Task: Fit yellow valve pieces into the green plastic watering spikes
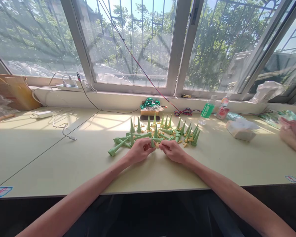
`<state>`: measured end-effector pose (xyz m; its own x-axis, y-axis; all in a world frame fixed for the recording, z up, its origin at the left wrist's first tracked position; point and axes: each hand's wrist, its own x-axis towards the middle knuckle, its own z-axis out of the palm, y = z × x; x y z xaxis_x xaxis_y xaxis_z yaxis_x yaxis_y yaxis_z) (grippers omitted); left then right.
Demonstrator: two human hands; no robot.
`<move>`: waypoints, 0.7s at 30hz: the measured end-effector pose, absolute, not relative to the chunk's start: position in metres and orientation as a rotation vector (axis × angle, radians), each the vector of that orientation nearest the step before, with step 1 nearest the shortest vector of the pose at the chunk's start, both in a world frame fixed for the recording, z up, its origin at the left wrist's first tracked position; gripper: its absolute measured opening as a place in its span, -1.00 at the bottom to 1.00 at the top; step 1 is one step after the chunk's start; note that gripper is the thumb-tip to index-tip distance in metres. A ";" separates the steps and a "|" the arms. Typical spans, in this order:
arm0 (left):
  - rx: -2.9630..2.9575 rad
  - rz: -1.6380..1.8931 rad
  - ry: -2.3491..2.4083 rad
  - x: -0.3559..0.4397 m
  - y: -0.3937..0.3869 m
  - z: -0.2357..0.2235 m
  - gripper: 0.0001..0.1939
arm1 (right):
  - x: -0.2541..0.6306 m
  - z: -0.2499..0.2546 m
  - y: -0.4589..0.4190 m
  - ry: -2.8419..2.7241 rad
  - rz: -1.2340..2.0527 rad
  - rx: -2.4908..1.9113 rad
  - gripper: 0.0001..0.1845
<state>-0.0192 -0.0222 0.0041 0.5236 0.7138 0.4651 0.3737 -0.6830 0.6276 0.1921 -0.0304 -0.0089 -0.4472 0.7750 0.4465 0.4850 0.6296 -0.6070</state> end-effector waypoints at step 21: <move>2.289 1.070 0.851 -0.020 -0.019 0.002 -0.84 | 0.192 -0.005 -0.033 -2.069 0.549 -0.926 -0.78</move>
<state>-0.0203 -0.0195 0.0017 0.5034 0.7014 0.5046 0.3336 -0.6965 0.6353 0.1921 -0.0331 -0.0051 -0.4239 0.7656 0.4839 0.4249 0.6399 -0.6403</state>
